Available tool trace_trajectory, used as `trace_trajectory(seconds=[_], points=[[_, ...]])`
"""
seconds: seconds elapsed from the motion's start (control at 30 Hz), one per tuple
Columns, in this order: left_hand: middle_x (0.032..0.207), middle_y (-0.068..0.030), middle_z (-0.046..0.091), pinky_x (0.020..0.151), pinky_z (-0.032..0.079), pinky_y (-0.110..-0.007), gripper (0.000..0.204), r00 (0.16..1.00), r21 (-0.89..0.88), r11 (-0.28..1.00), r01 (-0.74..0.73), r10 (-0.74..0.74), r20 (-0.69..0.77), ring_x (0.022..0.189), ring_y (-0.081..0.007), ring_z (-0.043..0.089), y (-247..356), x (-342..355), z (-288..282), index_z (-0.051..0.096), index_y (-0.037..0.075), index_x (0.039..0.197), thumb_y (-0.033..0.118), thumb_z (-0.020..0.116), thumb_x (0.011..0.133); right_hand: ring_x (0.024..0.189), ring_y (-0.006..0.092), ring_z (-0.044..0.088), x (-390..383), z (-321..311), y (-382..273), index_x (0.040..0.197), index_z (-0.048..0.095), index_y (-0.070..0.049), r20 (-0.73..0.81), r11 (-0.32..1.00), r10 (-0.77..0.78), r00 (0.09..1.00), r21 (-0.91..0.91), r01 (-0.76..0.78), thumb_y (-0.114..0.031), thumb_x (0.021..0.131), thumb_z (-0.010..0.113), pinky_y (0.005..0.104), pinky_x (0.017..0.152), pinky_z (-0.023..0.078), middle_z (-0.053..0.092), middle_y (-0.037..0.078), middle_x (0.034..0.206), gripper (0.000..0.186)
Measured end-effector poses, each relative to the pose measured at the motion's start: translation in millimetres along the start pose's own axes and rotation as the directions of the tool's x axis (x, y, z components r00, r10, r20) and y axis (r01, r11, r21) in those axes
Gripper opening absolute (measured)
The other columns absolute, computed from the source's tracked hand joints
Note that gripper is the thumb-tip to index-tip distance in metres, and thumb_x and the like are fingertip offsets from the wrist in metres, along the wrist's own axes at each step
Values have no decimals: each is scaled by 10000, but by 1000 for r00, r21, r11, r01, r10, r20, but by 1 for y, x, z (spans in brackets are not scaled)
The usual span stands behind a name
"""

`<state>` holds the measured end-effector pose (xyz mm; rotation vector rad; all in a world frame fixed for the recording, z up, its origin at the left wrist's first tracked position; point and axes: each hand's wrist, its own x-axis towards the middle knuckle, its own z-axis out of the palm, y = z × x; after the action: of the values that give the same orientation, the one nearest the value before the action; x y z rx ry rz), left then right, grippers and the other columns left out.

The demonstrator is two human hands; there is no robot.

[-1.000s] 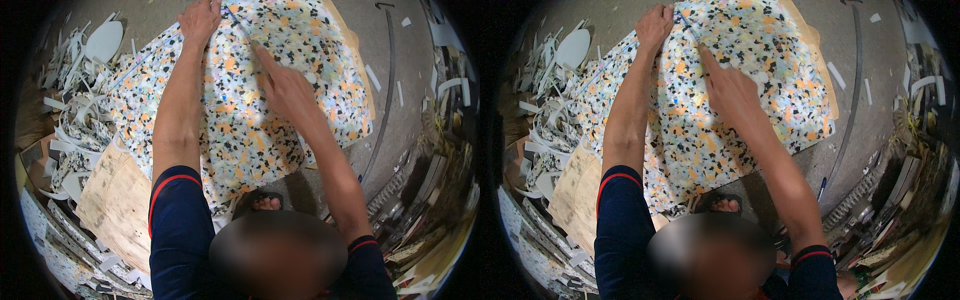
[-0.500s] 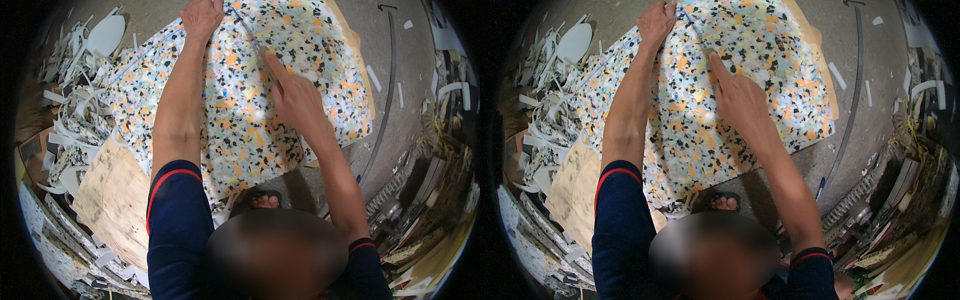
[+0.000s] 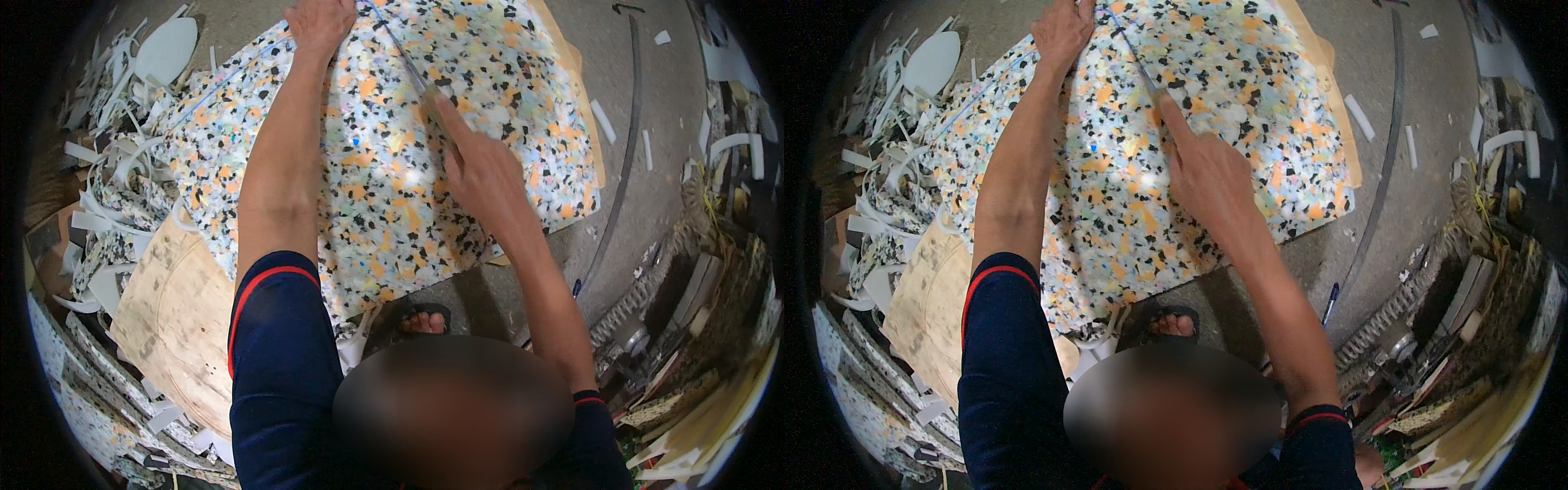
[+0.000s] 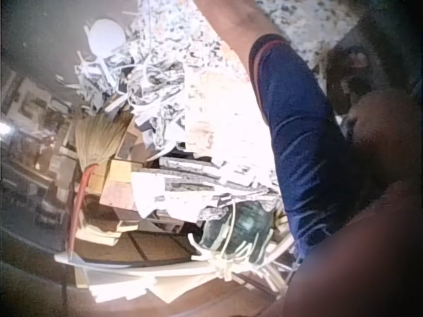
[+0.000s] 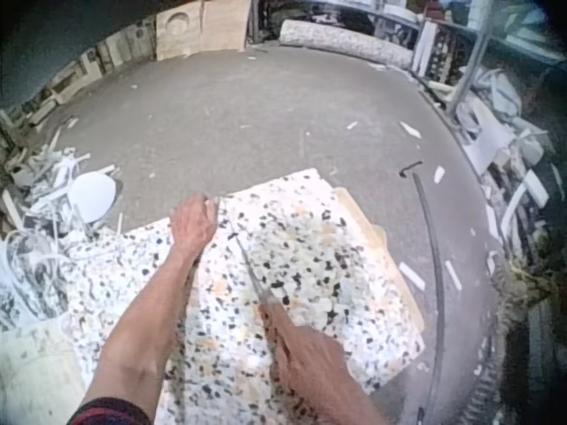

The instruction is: The person uses a hammer and chisel to cut a speckled composite sheet placed on a wooden board. They trace a curved outline with a pen, then repeatedly strike the chisel along the marked line to separate the material.

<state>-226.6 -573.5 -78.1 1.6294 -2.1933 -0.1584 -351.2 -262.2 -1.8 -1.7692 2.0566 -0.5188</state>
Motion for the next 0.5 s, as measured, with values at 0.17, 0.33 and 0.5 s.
trace_trajectory(seconds=[0.17, 0.33, 0.5], points=[[1219, -272, 668, 1109, 350, -625, 537, 998, 16, 998, 53, -53, 28, 1197, -434, 603, 1, 0, -2, 640, 20, 1228, 476, 433, 1034, 516, 223, 531, 14, 15, 2, 1574, 401, -140, 0, 999, 10, 1000, -33, -10, -122, 976, 603, 365, 443, 413, 593, 82, 659, 632], [1191, -269, 684, 1097, 366, -608, 544, 995, 28, 997, 66, -68, 72, 1170, -441, 621, -1, 3, -2, 647, 18, 1231, 478, 433, 1034, 518, 226, 530, -50, -6, 0, 1584, 389, -184, -5, 998, 23, 1000, -56, -24, -120, 984, 590, 383, 450, 412, 572, 79, 657, 636], [1160, -262, 698, 1061, 392, -593, 540, 999, 21, 1000, -3, 4, -42, 1143, -438, 633, -3, 2, 1, 657, 20, 1230, 477, 456, 1026, 517, 238, 533, -59, -6, 3, 1585, 383, -200, -25, 1000, 30, 999, 6, -30, -122, 986, 586, 393, 461, 420, 565, 87, 658, 637]])
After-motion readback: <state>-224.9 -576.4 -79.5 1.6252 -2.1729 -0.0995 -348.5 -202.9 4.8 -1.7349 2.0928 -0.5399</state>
